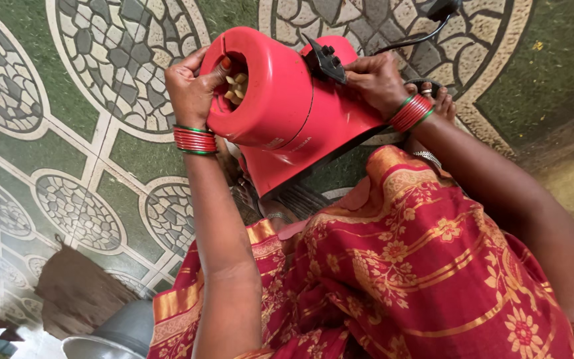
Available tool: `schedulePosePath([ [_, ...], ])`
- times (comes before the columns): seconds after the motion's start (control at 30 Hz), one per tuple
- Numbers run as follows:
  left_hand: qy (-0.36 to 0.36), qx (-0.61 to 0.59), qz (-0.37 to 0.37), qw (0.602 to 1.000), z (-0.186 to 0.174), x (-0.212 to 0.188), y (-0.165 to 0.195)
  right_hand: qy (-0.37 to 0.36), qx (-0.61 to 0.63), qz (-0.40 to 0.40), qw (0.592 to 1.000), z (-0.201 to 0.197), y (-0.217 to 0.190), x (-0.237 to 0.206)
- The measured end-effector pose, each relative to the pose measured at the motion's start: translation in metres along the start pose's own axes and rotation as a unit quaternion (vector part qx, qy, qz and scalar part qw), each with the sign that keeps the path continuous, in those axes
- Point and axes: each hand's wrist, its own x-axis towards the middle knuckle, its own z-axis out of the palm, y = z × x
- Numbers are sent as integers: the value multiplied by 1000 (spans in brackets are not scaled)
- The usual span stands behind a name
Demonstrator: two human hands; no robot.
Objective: The person sits on the floor working on a red mixer grinder. They hold the machine steady while using a small tool to work on a fastener at its side, then reach into the jar to manipulate the blade assembly, repeatedly turning and adjusting parts of the appliance.
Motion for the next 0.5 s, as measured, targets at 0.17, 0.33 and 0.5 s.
schedulePosePath([
  [0.17,-12,3,7,1000,0,2,8,-19,-108,-85,990,-16,-7,-5],
  [0.33,-11,-9,10,1000,1,3,8,-15,-264,-236,935,-7,-37,-46],
  [0.5,-11,5,18,1000,2,7,0,-25,-239,-288,927,11,-74,-90],
])
